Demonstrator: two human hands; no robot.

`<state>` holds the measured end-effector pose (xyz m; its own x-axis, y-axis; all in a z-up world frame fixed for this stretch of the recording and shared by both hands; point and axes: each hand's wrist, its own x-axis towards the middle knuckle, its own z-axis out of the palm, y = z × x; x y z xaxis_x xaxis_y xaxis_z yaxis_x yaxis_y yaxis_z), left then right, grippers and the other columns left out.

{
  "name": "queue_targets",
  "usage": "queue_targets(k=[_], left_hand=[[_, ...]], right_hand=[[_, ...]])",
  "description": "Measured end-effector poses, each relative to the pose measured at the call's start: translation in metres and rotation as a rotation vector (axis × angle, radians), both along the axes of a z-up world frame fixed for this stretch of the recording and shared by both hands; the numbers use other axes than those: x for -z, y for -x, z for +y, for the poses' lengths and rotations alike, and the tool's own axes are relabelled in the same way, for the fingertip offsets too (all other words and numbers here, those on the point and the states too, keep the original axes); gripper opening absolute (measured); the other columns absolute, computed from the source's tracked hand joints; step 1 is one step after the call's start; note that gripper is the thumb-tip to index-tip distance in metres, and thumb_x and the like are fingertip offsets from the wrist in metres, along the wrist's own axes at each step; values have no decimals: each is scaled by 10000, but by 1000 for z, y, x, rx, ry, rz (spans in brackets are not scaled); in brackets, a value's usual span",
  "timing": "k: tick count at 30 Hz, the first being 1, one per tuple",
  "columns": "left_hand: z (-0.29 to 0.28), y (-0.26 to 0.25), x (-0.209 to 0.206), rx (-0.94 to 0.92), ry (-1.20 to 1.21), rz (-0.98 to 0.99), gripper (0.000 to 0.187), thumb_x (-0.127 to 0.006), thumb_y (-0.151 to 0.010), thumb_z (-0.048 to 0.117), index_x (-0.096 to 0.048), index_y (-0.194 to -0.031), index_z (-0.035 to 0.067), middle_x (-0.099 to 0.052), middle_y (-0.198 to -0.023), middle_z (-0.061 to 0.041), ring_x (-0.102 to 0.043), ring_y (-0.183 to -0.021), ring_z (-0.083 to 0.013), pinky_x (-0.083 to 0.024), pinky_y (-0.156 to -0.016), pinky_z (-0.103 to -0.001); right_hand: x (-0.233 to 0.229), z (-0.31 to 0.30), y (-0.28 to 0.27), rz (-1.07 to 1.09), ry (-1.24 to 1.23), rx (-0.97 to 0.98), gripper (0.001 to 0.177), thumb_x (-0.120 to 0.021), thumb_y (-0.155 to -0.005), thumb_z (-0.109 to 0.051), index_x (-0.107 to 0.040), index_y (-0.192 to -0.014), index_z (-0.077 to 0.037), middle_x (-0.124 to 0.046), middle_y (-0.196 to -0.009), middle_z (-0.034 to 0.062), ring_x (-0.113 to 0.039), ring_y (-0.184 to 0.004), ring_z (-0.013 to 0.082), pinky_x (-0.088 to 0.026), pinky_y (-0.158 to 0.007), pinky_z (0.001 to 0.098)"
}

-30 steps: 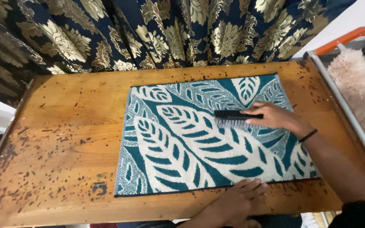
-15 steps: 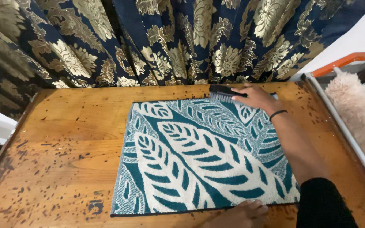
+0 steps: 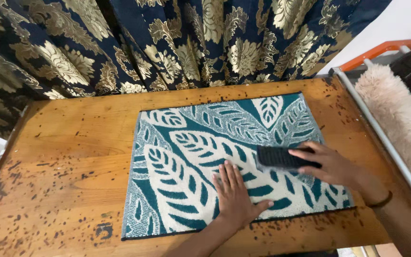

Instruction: The person brushes a gray bath mat on a wooden table using a hand brush, then flips it to brush the other side. They place the mat on a drying rack and proceed to brush a second patterned bath mat on the table.

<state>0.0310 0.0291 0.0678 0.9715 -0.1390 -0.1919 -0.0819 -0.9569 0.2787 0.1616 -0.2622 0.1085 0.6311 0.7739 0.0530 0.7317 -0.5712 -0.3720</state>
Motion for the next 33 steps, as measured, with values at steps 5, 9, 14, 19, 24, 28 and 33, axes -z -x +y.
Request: queue_targets(k=[5,9,14,19,24,28,33], left_hand=[[-1,5,-8,-48,-17,104,1570,-490,-644,1003,75,-1535,-159,154,-1623,-370,197,-1498,-515,100,-1121,-726],[-3,5,-10,-64,-35,93,1639,-530,-569,1025,64,-1538,-156,151,-1627,-369,192,-1503,-511,99,-1116,-735],[-4,4,-15,-54,-77,140,1651,-511,-539,1045,29,-1534,-156,149,-1623,-378,205,-1506,-507,119,-1106,-751],[-5,4,-15,-71,-64,124,1657,-502,-524,1051,15,-1535,-157,123,-1627,-376,191,-1508,-504,116,-1103,-761],[-5,6,-12,-88,-30,89,1675,-533,-515,1042,20,-1532,-169,117,-1625,-375,185,-1503,-507,108,-1098,-759],[-2,0,-13,-46,-24,211,1669,-543,-543,1034,58,-1535,-167,161,-1618,-393,220,-1491,-542,105,-1087,-782],[-2,1,-16,-45,-26,191,1661,-547,-554,1032,49,-1533,-171,163,-1615,-410,215,-1490,-559,93,-1089,-792]], right_hand=[[1,-31,56,235,27,11,545,-764,-844,-369,-676,-1325,-129,-631,-1285,86,-610,-1158,257,-523,-944,382],[8,-29,57,265,-65,-44,525,-787,-837,-324,-694,-1309,-112,-661,-1222,92,-644,-1101,254,-539,-922,366],[1,-15,30,316,72,28,535,-798,-818,-336,-729,-1321,-166,-682,-1180,61,-673,-1074,212,-555,-896,349],[2,-1,-29,253,118,-9,581,-774,-810,-382,-718,-1356,-193,-688,-1067,55,-671,-998,192,-554,-820,318],[13,18,-107,402,136,155,547,-702,-846,-476,-684,-1340,-241,-626,-970,47,-614,-822,190,-572,-723,333],[9,30,-165,283,229,302,615,-677,-824,-545,-673,-1400,-332,-522,-1223,-169,-634,-824,159,-542,-774,323],[17,44,-235,203,174,376,635,-652,-867,-621,-644,-1399,-276,-683,-1004,130,-661,-938,254,-551,-841,380]])
